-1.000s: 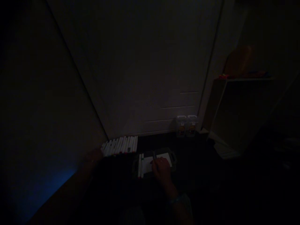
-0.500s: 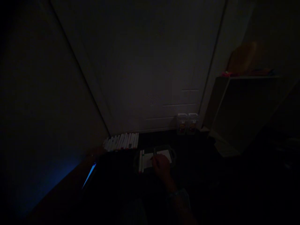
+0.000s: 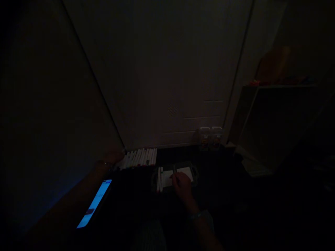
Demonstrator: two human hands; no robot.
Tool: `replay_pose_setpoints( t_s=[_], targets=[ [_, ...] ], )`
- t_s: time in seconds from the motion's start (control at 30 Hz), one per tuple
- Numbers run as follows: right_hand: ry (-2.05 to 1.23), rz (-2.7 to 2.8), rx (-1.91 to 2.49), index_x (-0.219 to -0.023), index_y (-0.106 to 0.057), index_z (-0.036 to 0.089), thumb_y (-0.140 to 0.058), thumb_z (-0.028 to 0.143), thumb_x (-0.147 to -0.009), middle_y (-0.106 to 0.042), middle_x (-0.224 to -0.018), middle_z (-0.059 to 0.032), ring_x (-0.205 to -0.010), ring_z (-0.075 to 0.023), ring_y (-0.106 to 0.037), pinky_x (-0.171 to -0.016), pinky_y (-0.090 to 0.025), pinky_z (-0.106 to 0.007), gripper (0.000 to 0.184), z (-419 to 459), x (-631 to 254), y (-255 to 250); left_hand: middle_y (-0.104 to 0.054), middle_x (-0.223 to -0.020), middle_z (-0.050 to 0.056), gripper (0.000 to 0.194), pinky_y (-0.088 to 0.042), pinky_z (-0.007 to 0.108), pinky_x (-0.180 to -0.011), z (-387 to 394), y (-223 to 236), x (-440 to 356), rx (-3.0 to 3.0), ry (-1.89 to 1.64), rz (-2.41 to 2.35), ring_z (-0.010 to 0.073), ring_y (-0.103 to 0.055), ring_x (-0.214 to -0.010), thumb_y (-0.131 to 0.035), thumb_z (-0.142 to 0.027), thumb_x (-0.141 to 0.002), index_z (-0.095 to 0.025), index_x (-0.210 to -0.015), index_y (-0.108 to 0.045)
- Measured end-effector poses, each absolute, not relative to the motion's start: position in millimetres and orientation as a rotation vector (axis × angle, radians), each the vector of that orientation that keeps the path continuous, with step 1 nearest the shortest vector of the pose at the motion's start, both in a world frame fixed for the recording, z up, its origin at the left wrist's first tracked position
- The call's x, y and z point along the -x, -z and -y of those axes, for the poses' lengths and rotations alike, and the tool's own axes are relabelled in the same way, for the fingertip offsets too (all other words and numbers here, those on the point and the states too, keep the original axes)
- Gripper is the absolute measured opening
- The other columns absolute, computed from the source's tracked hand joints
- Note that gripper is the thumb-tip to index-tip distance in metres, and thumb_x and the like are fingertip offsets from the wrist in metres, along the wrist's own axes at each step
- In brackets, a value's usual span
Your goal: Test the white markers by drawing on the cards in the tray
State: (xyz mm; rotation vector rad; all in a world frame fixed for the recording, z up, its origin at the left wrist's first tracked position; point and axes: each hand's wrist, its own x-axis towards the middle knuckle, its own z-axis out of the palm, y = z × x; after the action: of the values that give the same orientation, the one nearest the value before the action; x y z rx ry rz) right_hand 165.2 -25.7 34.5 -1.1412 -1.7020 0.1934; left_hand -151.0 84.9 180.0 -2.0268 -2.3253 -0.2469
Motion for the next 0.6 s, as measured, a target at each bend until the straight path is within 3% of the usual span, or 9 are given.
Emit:
replay_pose_setpoints(
  t_s=[0.07,0.2,0.4,0.47,0.6],
  targets=[
    [-0.206,1.685,1.136,-0.081,-0.062,0.021,-0.039,0.024,-0.089,-0.063,-0.076,-0.0031,-0.075,-0.0157,-0.057,-0.071,-0.041,-0.027,0.024,25.1,-165.2,-32.8,-0.063,-0.089,0.016,0.041,-0.043,0.042,-0.077,-85.6,-195.4,126.3,2.013,0.330,2.270,0.0289,-0.059,-0.089,-0.037,-0.041,-0.086,-0.008,-0.086,-0.062],
    [-0.238,1.660,1.129,-0.083,-0.061,0.020,-0.039,0.024,-0.089,-0.063,-0.077,-0.0033,-0.076,-0.0157,-0.057,-0.070,-0.042,-0.026,0.024,24.0,-165.7,-29.2,-0.060,-0.103,0.010,0.048,-0.039,0.031,-0.083,-65.2,-199.0,56.9,2.273,0.903,1.902,0.0196,-0.054,-0.096,-0.023,-0.045,-0.089,-0.013,-0.102,-0.056],
    [-0.229,1.654,1.152,-0.085,-0.061,0.021,-0.037,0.023,-0.090,-0.063,-0.079,-0.0027,-0.076,-0.0152,-0.058,-0.069,-0.042,-0.025,0.024,24.9,-164.8,-33.5,-0.061,-0.078,0.005,0.050,-0.043,0.025,-0.061,-17.8,-99.9,-20.6,2.676,1.520,2.015,0.0148,-0.055,-0.070,-0.019,-0.053,-0.087,-0.018,-0.087,-0.055],
    [-0.231,1.668,1.150,-0.090,-0.060,0.022,-0.036,0.023,-0.090,-0.063,-0.082,-0.0032,-0.078,-0.0153,-0.058,-0.071,-0.043,-0.025,0.024,24.9,-164.1,-36.5,-0.061,-0.075,0.004,0.050,-0.042,0.025,-0.059,-8.2,-70.0,-27.7,2.647,1.621,2.094,0.0145,-0.055,-0.067,-0.018,-0.053,-0.087,-0.019,-0.085,-0.055],
    [-0.213,1.681,1.144,-0.094,-0.060,0.022,-0.037,0.023,-0.090,-0.064,-0.087,-0.0034,-0.083,-0.0156,-0.058,-0.075,-0.043,-0.026,0.023,24.1,-163.3,-39.1,-0.064,-0.074,0.005,0.048,-0.041,0.027,-0.061,0.9,-51.4,-19.8,2.612,1.424,2.034,0.0163,-0.058,-0.067,-0.020,-0.049,-0.088,-0.021,-0.086,-0.059]
  ],
)
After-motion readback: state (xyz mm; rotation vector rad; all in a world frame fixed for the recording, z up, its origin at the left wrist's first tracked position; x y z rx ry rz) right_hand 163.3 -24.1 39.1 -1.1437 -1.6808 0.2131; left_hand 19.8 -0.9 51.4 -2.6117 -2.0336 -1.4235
